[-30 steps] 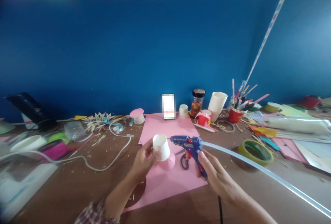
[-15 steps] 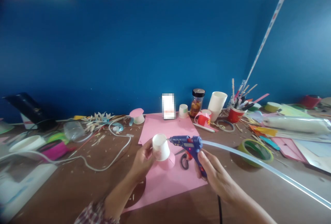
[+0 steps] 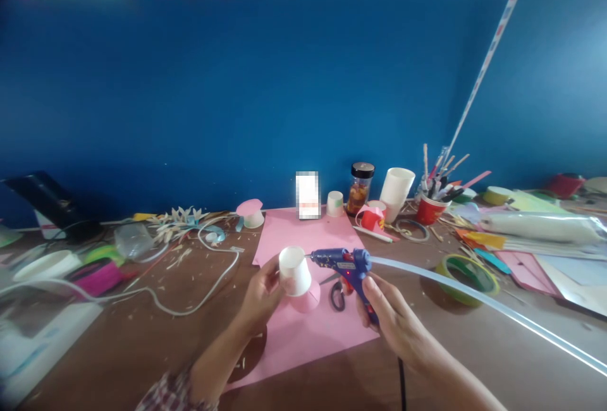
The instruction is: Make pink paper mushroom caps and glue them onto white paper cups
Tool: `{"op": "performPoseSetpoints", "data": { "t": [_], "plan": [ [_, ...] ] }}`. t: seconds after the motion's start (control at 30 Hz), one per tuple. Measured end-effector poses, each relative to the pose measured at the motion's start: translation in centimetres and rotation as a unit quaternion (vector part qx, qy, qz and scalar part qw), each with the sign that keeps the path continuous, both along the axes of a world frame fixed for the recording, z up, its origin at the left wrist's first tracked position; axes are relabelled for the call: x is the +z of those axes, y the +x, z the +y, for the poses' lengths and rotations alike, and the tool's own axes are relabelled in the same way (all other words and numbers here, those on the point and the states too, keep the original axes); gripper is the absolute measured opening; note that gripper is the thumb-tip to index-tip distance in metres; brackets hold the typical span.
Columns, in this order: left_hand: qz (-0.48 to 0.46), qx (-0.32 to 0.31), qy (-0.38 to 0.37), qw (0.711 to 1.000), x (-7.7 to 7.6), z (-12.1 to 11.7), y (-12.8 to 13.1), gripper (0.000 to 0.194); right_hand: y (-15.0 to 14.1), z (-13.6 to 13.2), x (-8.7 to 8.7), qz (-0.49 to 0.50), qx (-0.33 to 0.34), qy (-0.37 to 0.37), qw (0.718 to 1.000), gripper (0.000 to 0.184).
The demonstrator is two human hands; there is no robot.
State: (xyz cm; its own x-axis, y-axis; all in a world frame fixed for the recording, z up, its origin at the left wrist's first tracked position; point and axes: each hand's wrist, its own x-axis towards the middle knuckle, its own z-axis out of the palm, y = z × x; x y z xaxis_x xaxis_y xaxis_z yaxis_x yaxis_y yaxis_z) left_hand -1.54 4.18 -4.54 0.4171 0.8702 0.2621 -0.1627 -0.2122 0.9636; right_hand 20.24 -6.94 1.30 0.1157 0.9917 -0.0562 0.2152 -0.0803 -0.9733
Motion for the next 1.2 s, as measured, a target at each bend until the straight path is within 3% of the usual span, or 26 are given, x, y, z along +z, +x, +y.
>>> {"op": "performPoseSetpoints", "data": {
  "t": [0.43, 1.2],
  "plan": [
    [0.009, 0.007, -0.006, 1.0, 0.23, -0.1, -0.01, 0.052, -0.21, 0.01, 0.88, -0.02, 0.019, 0.011, 1.0, 0.048],
    [0.01, 0.008, -0.003, 1.0, 0.22, -0.05, 0.02, 0.051, 0.05, 0.11, 0.43, 0.002, 0.022, 0.026, 0.999, 0.045]
  ]
}}
